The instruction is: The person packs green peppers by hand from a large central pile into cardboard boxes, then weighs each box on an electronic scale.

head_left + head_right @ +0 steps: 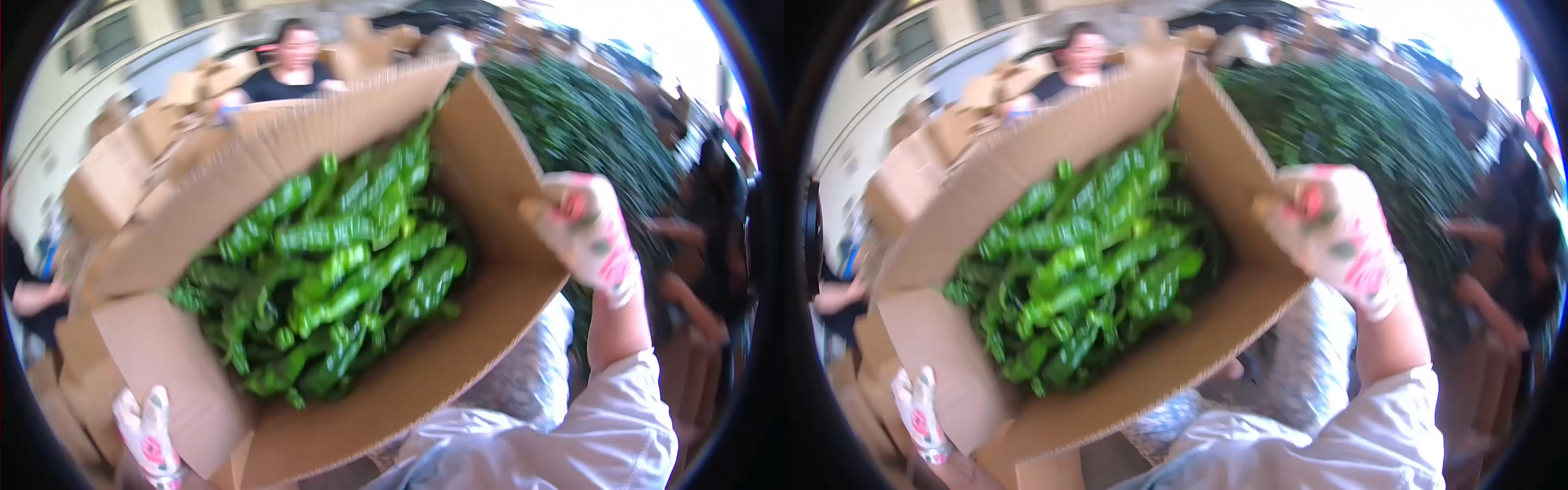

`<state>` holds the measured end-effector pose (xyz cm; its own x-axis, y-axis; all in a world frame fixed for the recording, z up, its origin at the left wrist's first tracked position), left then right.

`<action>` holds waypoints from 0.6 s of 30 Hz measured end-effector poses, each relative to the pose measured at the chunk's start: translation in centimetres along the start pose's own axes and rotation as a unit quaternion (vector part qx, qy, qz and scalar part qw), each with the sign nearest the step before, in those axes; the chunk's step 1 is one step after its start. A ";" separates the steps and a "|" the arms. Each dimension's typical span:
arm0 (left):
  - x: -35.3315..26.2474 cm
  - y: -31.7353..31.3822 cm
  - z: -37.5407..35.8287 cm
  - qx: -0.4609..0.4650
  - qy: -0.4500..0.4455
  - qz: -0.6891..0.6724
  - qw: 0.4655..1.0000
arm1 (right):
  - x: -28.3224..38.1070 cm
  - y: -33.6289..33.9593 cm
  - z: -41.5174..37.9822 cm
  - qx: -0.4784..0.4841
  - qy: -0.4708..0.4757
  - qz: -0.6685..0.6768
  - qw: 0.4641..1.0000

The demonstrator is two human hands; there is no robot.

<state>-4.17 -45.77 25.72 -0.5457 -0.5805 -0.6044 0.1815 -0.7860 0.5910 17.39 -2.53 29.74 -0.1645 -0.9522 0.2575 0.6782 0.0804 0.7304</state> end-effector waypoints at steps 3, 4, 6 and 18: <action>-7.0 -11.6 7.8 0.227 -0.045 -0.210 0.950 | -5.3 7.2 -7.1 -0.097 -0.121 -0.045 0.987; -10.4 -16.7 8.4 0.200 -0.067 -0.233 0.949 | -6.9 9.6 -10.1 -0.119 -0.187 -0.049 0.974; -18.5 -25.5 6.3 0.243 -0.146 -0.274 0.919 | -9.4 13.7 -17.1 -0.147 -0.372 -0.078 0.913; -40.0 -46.9 -29.0 0.639 -0.528 -0.226 0.512 | 3.6 15.3 -54.5 -0.209 -0.773 -0.254 0.543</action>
<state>32.91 8.10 6.70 -0.5560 0.5676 -0.6072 -0.4744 0.3831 0.7926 66.26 -20.79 7.39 -0.5918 0.5905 0.5487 0.3144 -0.4578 0.8317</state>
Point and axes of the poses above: each hand's wrist, its own z-axis towards the middle knuckle, its own y-axis out of the back of the hand, x = y × z, the point moved 2 cm from there along z, towards the middle knuckle, and after that the axes turned 7 degrees about x, right-handed, at the moved point
